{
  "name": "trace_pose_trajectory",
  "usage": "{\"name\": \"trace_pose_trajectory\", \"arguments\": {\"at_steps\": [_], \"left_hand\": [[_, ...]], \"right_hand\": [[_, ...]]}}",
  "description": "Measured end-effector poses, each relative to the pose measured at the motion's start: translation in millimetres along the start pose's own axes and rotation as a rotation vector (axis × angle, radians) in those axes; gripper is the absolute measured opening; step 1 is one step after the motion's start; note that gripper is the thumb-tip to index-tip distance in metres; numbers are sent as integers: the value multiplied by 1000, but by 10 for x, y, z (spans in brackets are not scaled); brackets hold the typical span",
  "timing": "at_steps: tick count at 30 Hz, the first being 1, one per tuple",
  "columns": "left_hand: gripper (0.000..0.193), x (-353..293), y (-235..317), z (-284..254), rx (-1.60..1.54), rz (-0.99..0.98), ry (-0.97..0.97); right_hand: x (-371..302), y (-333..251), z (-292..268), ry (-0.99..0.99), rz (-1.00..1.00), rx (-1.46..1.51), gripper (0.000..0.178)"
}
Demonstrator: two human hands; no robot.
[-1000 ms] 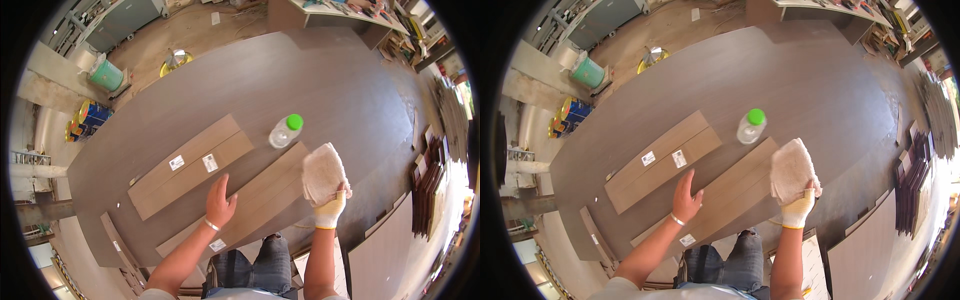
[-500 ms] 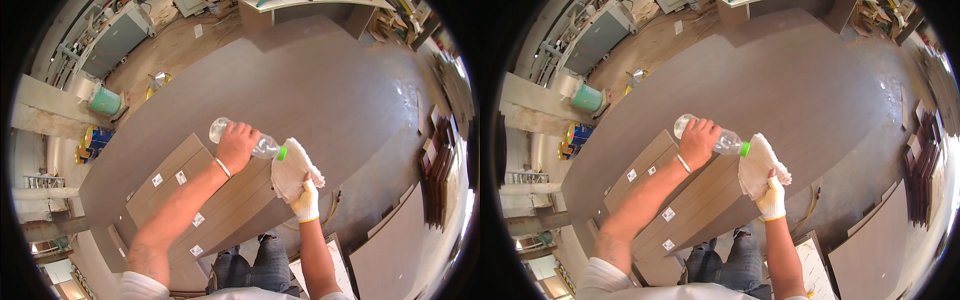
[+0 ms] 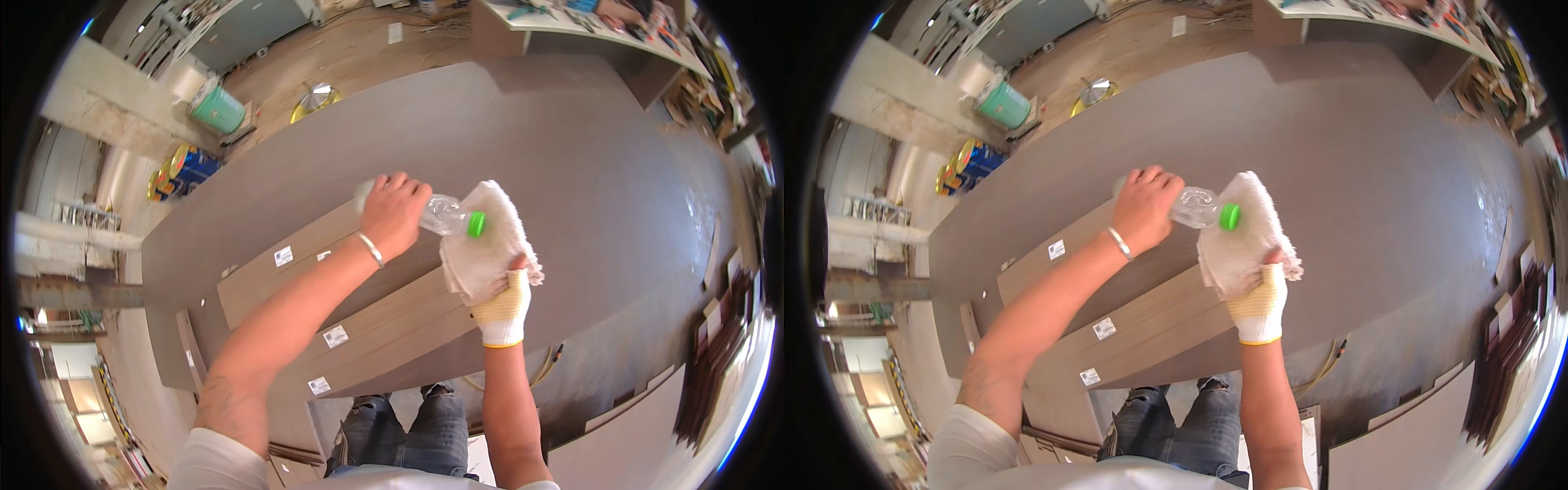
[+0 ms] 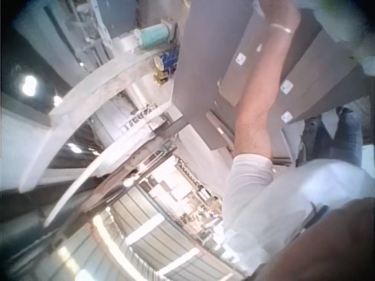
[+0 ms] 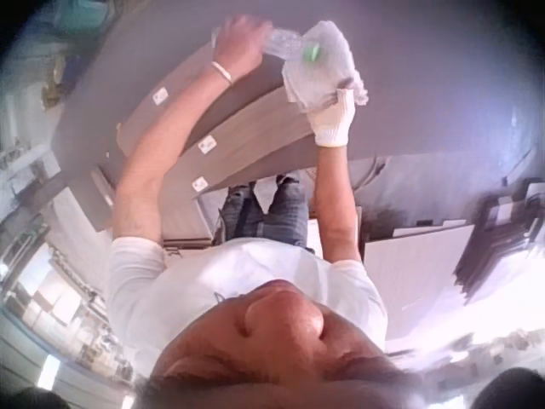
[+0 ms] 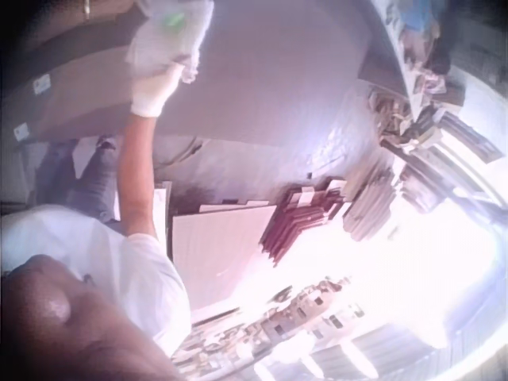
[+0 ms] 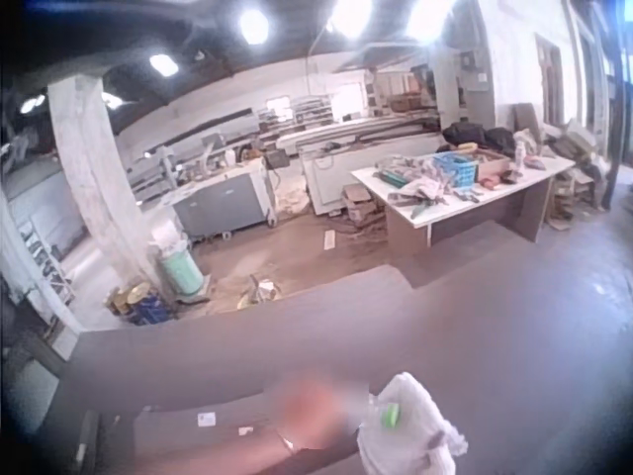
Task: The person wipes several flat wooden panels on a workbench using a white cloth and a liquid from a plastic bottle. They repeatedly wipe each panel, occasionally repositioning them, and then stack the cleaned panels together.
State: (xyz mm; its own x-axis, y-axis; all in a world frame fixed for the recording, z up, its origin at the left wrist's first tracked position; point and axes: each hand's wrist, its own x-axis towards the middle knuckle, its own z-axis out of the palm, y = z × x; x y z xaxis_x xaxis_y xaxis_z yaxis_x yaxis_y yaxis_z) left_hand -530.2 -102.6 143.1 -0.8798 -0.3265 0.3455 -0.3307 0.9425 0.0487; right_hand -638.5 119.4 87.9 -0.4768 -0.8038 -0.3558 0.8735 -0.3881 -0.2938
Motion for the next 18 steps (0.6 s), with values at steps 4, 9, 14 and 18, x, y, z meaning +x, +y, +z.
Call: {"name": "trace_pose_trajectory", "arguments": {"at_steps": [4,9,14,18], "left_hand": [[55,-233,-13,723,-475,-539,63],[81,-586,-27,1096,-795,-620,151],[71,-1897,892,421,-524,-726,37],[61,-3310,1463,-117,-397,-936,-105]], "right_hand": [[-149,-105,82,103,-15,-74,73],[-399,-124,-39,186,42,-244,71],[-508,-5,-279,285,86,-502,64],[-378,519,-152,220,251,-1547,54]]}}
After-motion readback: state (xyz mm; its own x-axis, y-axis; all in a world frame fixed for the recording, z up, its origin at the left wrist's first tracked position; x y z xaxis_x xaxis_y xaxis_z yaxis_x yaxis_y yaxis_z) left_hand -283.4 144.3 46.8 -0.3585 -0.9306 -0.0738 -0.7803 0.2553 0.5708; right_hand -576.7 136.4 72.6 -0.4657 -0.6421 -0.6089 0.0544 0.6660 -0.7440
